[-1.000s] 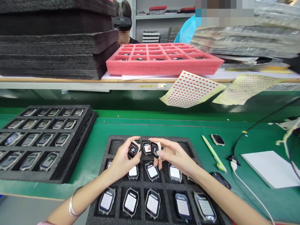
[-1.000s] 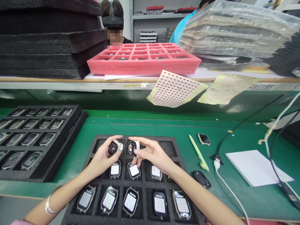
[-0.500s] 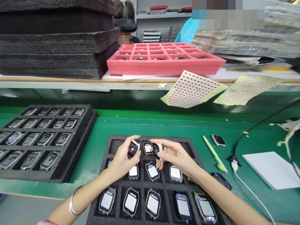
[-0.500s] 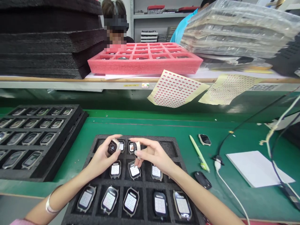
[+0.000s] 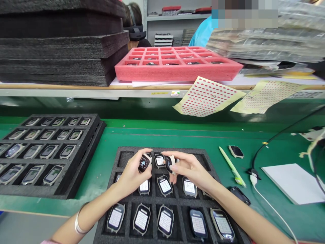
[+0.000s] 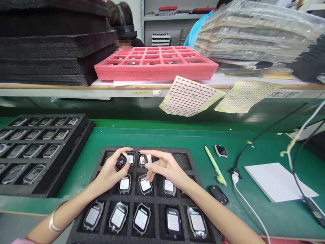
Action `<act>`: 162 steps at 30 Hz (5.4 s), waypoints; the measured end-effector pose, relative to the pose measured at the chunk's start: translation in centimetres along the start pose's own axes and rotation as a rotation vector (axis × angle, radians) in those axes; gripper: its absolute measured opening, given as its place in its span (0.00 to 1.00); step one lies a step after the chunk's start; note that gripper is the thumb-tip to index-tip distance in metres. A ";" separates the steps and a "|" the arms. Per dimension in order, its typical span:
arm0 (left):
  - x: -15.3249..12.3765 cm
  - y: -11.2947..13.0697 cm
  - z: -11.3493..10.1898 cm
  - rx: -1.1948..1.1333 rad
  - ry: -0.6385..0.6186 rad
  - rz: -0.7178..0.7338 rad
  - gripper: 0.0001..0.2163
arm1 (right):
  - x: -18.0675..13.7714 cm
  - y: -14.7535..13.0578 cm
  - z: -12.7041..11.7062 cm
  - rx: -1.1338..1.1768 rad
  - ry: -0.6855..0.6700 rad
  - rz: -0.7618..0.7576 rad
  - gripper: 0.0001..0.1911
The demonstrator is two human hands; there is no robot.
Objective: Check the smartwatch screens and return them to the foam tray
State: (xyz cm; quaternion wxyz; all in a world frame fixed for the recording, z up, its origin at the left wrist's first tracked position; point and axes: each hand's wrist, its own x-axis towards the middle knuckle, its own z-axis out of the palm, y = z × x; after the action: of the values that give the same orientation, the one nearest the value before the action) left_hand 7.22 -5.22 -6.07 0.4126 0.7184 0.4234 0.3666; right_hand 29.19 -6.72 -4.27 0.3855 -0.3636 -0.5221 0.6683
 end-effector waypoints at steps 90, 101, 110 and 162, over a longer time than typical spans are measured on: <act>0.4 -0.8 0.5 -0.738 -0.178 -0.339 0.15 | -0.1 0.5 0.6 0.139 0.083 0.078 0.25; 0.4 -0.4 0.5 -0.434 -0.147 -0.252 0.20 | -0.1 0.6 0.5 0.064 0.006 -0.026 0.26; 0.0 -0.2 0.3 -0.144 -0.114 -0.120 0.15 | -0.4 0.3 0.2 -0.062 -0.041 -0.031 0.19; -0.1 0.3 0.0 -0.043 -0.008 -0.019 0.15 | -0.6 -0.1 -0.1 -0.051 0.002 0.014 0.25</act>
State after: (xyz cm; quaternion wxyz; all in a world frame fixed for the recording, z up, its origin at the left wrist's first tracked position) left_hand 7.29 -5.38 -5.79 0.4331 0.7069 0.4204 0.3687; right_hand 29.52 -7.22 -4.12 0.3719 -0.3776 -0.5360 0.6571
